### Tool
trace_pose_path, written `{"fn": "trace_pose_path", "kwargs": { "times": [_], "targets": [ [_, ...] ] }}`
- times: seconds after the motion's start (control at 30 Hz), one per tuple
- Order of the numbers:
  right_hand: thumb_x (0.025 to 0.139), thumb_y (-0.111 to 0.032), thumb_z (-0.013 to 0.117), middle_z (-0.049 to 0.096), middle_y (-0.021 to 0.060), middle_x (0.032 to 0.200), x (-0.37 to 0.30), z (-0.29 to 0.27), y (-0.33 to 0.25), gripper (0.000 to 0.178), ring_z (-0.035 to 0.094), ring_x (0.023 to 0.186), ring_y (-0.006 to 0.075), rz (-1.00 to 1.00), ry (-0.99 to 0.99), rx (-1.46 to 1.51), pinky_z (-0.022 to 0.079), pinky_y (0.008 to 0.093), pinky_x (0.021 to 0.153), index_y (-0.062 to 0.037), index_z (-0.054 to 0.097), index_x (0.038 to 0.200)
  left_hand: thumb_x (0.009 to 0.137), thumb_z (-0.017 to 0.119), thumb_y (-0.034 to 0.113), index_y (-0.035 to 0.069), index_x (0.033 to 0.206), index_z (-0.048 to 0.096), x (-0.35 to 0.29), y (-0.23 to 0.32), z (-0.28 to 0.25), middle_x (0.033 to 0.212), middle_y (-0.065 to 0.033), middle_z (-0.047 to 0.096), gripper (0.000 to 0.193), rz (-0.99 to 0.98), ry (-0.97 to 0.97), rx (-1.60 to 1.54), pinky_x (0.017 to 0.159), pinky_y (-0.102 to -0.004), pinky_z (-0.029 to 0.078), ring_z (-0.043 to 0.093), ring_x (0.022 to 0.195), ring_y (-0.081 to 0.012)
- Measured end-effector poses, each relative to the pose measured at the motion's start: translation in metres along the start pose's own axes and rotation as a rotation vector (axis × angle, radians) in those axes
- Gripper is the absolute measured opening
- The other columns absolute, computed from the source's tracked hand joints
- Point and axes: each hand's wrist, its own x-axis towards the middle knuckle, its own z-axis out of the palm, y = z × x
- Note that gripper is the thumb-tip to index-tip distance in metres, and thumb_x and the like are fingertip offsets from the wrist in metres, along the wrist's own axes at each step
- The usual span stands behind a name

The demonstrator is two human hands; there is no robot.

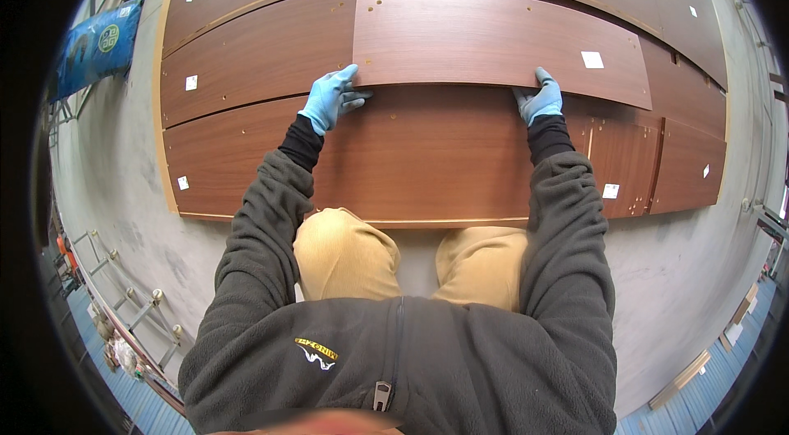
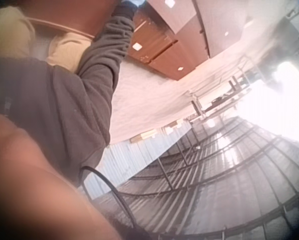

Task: The person wipes the surface of several brown wood panels with a cloth, then stacks them on the floor. The person repeats this process for multiple panels, occasionally flipping them over to clean both sides.

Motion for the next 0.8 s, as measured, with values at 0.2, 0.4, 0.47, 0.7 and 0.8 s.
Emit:
{"fn": "trace_pose_path", "kwargs": {
  "times": [0.2,0.4,0.47,0.7,0.8],
  "targets": [
    [0.096,-0.019,0.072,0.068,0.0118,0.126,-0.004,0.005,-0.016,0.036,0.065,0.116,0.0326,-0.092,-0.029,-0.062,0.056,0.0544,0.104,-0.0094,0.063,0.129,0.101,0.073,0.034,0.001,0.133,0.061,0.004,0.008,0.008,0.117,-0.0095,0.071,0.048,0.124,-0.167,0.072,0.074,-0.0306,0.061,0.076,0.096,-0.0233],
    [0.092,-0.012,0.077,0.072,0.0095,0.112,-0.055,0.011,-0.046,0.029,0.069,0.103,0.0264,-0.266,-0.07,-0.023,0.059,0.0439,0.095,-0.0008,0.07,0.117,0.103,0.069,0.027,0.001,0.125,0.068,-0.042,0.036,0.026,0.106,-0.0075,0.074,0.034,0.159,-0.18,-0.195,0.075,-0.0333,0.056,0.07,0.091,-0.0187],
    [0.094,-0.01,0.075,0.072,0.0085,0.117,-0.095,0.006,-0.057,0.027,0.069,0.109,0.0257,-0.192,-0.092,0.049,0.057,0.0445,0.099,-0.0025,0.071,0.12,0.104,0.067,0.029,0.002,0.123,0.067,-0.076,0.049,0.025,0.105,-0.0061,0.074,0.033,0.201,-0.202,-0.125,0.075,-0.0332,0.054,0.07,0.09,-0.0184],
    [0.1,-0.008,0.067,0.069,0.0081,0.127,-0.271,-0.027,-0.087,0.029,0.067,0.118,0.0255,-0.119,-0.249,0.035,0.051,0.0468,0.109,-0.0056,0.065,0.129,0.108,0.061,0.026,0.008,0.132,0.062,-0.229,0.062,0.002,0.124,-0.0028,0.071,0.03,-0.001,-0.174,-0.027,0.087,-0.0375,0.058,0.068,0.107,-0.0161],
    [0.097,-0.005,0.068,0.069,0.0084,0.124,-0.362,-0.048,-0.086,0.028,0.066,0.113,0.0227,-0.08,-0.228,-0.055,0.054,0.0418,0.101,-0.0005,0.066,0.125,0.108,0.061,0.026,0.01,0.134,0.062,-0.303,0.058,-0.029,0.129,-0.001,0.07,0.03,-0.177,-0.21,0.011,0.092,-0.0368,0.057,0.066,0.114,-0.0141]
  ]
}}
